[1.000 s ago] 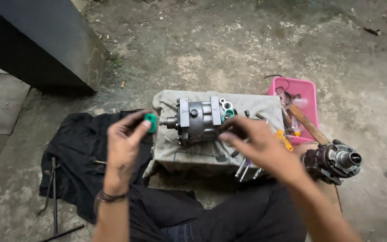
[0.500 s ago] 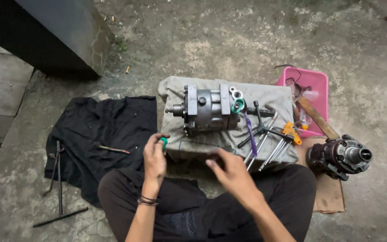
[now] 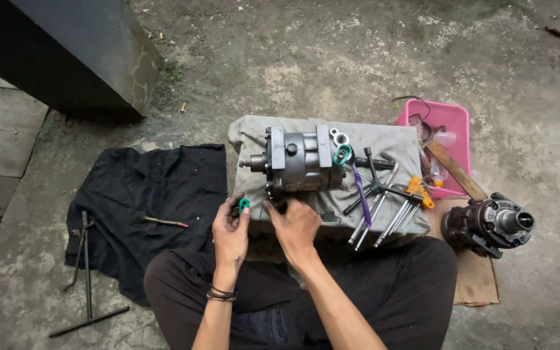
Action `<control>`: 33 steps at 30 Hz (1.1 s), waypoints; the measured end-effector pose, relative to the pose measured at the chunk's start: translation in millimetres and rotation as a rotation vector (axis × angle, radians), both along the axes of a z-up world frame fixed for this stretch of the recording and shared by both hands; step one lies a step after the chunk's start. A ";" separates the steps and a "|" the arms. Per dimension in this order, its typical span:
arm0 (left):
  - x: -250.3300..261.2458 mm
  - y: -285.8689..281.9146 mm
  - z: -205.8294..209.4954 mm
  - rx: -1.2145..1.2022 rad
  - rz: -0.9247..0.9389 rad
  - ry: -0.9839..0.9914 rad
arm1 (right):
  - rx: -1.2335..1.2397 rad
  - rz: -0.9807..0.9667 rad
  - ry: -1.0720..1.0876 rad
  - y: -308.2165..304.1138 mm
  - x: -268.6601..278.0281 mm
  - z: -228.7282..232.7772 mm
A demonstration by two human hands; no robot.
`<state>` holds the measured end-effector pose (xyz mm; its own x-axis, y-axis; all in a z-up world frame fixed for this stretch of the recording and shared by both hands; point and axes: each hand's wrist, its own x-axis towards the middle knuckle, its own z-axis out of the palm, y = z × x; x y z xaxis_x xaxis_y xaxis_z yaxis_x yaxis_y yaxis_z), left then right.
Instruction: The person sits on the ground and uses a purple wrench to loosen bolts on a silver mechanical part. They then insert green plastic pieces into the part and use a long metal tool to adjust internal components.
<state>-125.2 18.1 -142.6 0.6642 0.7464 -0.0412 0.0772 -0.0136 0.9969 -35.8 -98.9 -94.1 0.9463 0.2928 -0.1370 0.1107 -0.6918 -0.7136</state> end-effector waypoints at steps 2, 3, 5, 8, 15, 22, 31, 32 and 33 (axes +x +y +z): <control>0.2 -1.4 -2.0 -0.037 0.001 -0.023 | -0.028 -0.020 0.004 2.9 2.2 -10.7; -0.2 -2.1 -2.9 -0.073 0.003 -0.045 | -0.056 -0.040 0.009 4.5 2.8 -16.0; 0.3 -4.8 -3.0 -0.087 0.005 -0.066 | -0.047 -0.037 0.015 2.5 3.3 -15.8; 0.2 -10.0 -2.4 -0.125 0.009 -0.091 | -0.009 0.005 0.014 -5.0 1.9 3.5; -7.2 -31.2 29.9 -0.230 -0.026 -0.107 | 0.322 0.166 -0.081 -59.2 -11.9 30.1; -8.2 -61.6 77.6 -0.301 -0.132 -0.144 | 0.478 0.140 -0.118 -82.3 -18.2 75.6; -3.2 -91.7 122.8 0.015 -0.103 -0.013 | 0.451 0.203 -0.307 -92.8 -21.3 100.7; -3.4 -93.4 126.8 0.079 -0.098 -0.010 | 0.449 0.186 -0.320 -93.8 -22.5 100.4; -3.6 -95.1 130.8 0.142 -0.093 -0.008 | 0.447 0.169 -0.332 -94.8 -23.7 100.0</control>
